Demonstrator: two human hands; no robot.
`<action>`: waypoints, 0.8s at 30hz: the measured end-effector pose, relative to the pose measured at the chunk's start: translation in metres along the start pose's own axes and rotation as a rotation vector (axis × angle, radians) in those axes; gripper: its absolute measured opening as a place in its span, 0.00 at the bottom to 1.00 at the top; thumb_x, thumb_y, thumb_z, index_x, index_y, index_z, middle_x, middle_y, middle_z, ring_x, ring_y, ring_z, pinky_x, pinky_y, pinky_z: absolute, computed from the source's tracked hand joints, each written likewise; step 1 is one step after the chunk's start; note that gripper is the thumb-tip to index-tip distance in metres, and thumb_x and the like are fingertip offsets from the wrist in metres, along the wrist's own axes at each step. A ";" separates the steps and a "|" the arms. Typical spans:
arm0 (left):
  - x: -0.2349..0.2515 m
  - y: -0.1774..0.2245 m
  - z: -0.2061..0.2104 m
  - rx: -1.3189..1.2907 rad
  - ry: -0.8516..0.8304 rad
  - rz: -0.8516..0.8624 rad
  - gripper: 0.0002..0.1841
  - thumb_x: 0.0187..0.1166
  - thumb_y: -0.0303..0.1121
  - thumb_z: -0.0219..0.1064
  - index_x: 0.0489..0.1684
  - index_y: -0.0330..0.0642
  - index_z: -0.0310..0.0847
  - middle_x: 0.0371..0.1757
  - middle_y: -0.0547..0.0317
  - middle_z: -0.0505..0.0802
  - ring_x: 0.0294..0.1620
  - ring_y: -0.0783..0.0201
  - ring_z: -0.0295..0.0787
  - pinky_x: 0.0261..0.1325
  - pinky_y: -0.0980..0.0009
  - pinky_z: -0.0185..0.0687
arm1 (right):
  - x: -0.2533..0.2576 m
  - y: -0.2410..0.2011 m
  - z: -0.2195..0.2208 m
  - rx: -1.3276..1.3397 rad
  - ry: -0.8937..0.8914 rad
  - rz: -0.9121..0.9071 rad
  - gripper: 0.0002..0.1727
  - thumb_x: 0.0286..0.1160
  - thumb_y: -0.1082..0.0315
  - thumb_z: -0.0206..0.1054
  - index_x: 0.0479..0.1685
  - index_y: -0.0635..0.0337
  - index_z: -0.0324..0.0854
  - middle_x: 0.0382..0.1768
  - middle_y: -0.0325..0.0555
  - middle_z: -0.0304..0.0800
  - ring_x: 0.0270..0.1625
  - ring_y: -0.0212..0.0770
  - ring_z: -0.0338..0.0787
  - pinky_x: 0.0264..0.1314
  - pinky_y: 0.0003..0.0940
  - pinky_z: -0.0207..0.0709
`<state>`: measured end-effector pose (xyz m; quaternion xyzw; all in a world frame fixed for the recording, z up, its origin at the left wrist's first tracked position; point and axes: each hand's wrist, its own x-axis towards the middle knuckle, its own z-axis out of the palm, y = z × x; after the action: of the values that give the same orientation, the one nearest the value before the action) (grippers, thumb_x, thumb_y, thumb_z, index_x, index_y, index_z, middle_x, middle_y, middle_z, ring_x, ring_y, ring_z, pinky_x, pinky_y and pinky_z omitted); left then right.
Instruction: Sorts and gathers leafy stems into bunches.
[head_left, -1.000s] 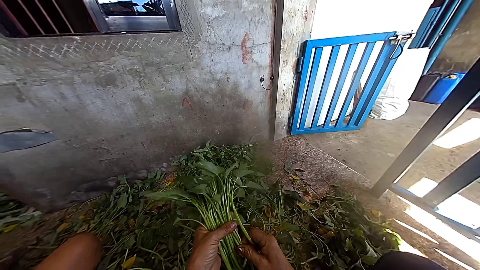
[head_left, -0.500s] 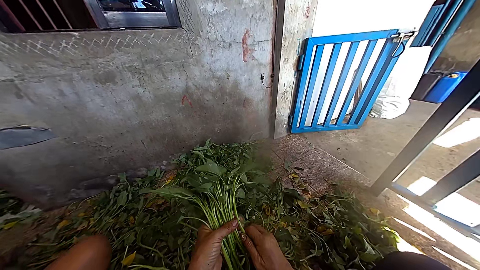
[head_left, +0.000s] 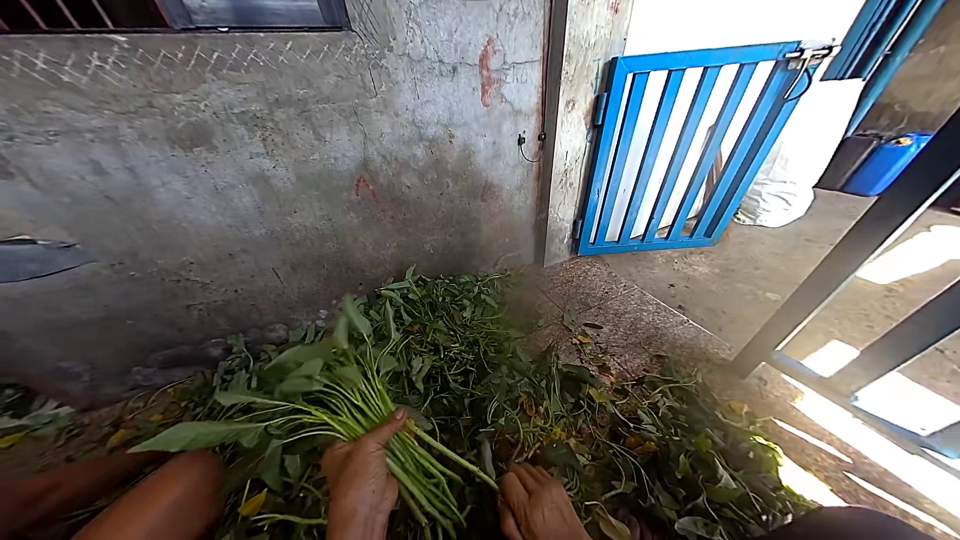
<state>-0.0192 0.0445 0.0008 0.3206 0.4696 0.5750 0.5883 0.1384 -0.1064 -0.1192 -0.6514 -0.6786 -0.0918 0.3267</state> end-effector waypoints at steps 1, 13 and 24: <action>-0.002 0.000 0.001 0.001 0.010 0.018 0.14 0.62 0.08 0.73 0.43 0.22 0.78 0.26 0.42 0.92 0.21 0.55 0.91 0.27 0.63 0.92 | -0.004 -0.002 0.003 -0.024 0.009 0.025 0.12 0.77 0.63 0.59 0.28 0.57 0.81 0.28 0.47 0.88 0.31 0.46 0.93 0.29 0.41 0.86; -0.005 0.005 0.006 -0.110 0.134 0.178 0.15 0.67 0.11 0.72 0.49 0.26 0.76 0.28 0.47 0.92 0.26 0.58 0.93 0.33 0.64 0.94 | 0.018 0.029 -0.020 1.049 0.175 0.762 0.22 0.91 0.54 0.47 0.33 0.55 0.80 0.19 0.30 0.70 0.18 0.28 0.70 0.22 0.29 0.71; 0.005 0.023 -0.023 -0.116 -0.114 0.001 0.08 0.85 0.19 0.56 0.52 0.37 0.78 0.31 0.58 0.94 0.33 0.65 0.94 0.43 0.66 0.94 | 0.000 0.152 0.007 0.248 -0.486 1.161 0.23 0.87 0.54 0.58 0.68 0.60 0.85 0.66 0.61 0.88 0.69 0.60 0.87 0.73 0.63 0.75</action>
<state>-0.0500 0.0490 0.0129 0.3183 0.4012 0.5823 0.6314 0.2801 -0.0821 -0.1704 -0.8724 -0.2757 0.3296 0.2330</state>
